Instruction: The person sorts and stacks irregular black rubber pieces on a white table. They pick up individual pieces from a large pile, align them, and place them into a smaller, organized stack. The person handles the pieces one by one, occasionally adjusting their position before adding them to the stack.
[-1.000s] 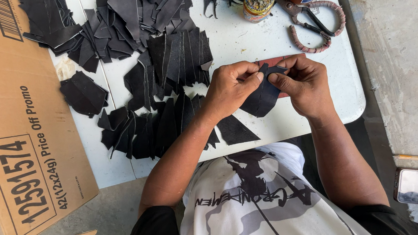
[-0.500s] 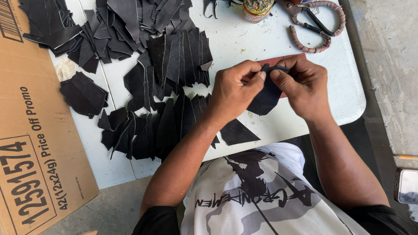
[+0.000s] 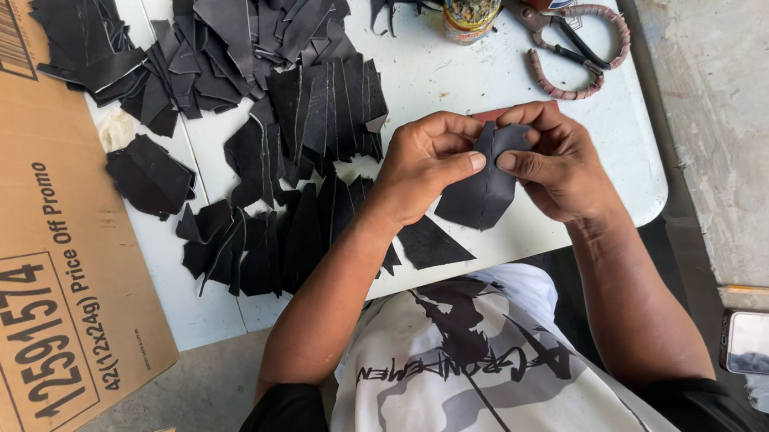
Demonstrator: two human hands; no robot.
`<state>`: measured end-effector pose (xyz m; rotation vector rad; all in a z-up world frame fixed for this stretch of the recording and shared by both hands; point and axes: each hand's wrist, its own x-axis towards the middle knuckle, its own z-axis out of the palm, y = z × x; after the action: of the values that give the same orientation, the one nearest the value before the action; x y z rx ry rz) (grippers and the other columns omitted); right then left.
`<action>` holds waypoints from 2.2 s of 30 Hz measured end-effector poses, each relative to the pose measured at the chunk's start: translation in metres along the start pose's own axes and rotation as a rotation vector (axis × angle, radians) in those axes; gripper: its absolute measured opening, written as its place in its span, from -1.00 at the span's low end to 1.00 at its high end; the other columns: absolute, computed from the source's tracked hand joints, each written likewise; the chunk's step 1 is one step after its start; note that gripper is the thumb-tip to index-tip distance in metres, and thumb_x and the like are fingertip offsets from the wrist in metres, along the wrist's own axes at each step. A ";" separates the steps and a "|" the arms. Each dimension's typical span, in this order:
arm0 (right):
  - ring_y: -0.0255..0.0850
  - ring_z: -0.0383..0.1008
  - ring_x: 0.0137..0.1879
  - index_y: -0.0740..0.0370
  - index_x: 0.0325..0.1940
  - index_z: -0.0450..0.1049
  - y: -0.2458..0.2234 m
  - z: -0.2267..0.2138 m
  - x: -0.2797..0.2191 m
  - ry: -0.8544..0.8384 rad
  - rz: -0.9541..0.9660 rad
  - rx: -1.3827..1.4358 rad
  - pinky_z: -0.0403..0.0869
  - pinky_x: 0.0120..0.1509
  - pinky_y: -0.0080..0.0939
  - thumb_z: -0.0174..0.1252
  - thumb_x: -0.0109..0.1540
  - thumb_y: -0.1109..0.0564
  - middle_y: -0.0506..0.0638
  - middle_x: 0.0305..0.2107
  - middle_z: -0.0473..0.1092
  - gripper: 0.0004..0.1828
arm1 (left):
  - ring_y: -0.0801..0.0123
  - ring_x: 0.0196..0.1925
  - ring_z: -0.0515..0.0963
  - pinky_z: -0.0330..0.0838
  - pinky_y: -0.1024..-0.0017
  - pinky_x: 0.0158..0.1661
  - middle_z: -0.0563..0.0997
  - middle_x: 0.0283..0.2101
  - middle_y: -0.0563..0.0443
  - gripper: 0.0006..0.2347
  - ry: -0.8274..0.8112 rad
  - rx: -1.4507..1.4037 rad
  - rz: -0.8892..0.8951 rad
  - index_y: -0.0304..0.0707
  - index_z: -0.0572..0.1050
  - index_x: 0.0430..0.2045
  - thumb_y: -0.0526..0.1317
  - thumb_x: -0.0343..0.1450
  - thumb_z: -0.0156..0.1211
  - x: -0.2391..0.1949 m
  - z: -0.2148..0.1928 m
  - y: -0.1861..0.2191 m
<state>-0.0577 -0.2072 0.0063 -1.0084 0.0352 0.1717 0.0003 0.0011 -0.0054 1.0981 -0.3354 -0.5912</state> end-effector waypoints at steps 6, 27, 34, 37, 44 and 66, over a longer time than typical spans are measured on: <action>-0.34 0.54 -0.17 0.38 0.09 0.46 0.005 -0.003 0.001 0.075 0.049 0.039 0.54 -0.04 -0.37 0.23 0.24 0.42 0.02 -0.24 0.52 -0.67 | 0.46 -0.21 0.67 0.60 0.51 -0.13 0.70 -0.23 -0.11 -0.81 0.003 0.017 -0.072 -0.52 0.58 -0.16 -0.44 0.37 0.31 0.002 -0.002 -0.005; -0.35 0.53 -0.09 0.27 0.20 0.32 0.005 0.000 -0.003 0.083 -0.003 -0.263 0.58 0.04 -0.29 0.26 0.21 0.40 -0.03 -0.19 0.49 -0.50 | 0.45 -0.08 0.66 0.62 0.47 -0.04 0.67 -0.11 -0.10 -0.69 -0.017 0.115 -0.039 -0.53 0.47 -0.01 -0.47 0.36 0.31 0.007 -0.005 -0.008; -0.30 0.56 -0.16 0.17 0.23 0.39 0.012 -0.011 -0.004 0.091 0.032 0.149 0.57 -0.04 -0.27 0.28 0.20 0.48 -0.08 -0.30 0.47 -0.45 | 0.42 -0.13 0.66 0.60 0.45 -0.09 0.69 -0.14 -0.20 -0.68 -0.105 0.029 -0.042 -0.54 0.43 0.03 -0.50 0.38 0.26 0.009 -0.008 0.004; -0.35 0.56 -0.16 0.32 0.03 0.49 0.009 -0.006 -0.004 0.146 0.012 -0.223 0.58 -0.02 -0.32 0.22 0.16 0.46 -0.03 -0.23 0.54 -0.64 | 0.40 -0.14 0.69 0.60 0.46 -0.09 0.71 -0.18 -0.19 -0.67 -0.005 0.301 -0.008 -0.53 0.43 0.01 -0.48 0.35 0.25 0.007 0.000 0.009; -0.43 0.36 -0.22 0.37 0.02 0.47 0.023 -0.002 0.000 0.253 -0.154 -0.706 0.42 -0.13 -0.39 0.28 0.23 0.41 -0.11 -0.31 0.43 -0.71 | 0.37 -0.04 0.71 0.60 0.45 -0.03 0.71 -0.07 -0.16 -0.69 0.200 0.470 0.204 -0.46 0.48 -0.05 -0.48 0.31 0.24 0.016 0.012 -0.018; -0.14 0.58 -0.03 0.35 0.03 0.53 0.021 -0.025 -0.028 0.273 -0.319 -1.268 0.56 0.06 -0.21 0.41 0.15 0.34 0.10 -0.07 0.47 -0.63 | 0.14 -0.28 0.75 0.60 0.28 -0.24 0.69 -0.40 -0.13 -0.75 0.358 0.830 -0.050 -0.32 0.41 -0.33 -0.35 0.26 0.41 0.022 -0.015 -0.033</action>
<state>-0.0872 -0.2210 -0.0215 -2.2766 0.0103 -0.2910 0.0170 -0.0117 -0.0424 1.9825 -0.2397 -0.2761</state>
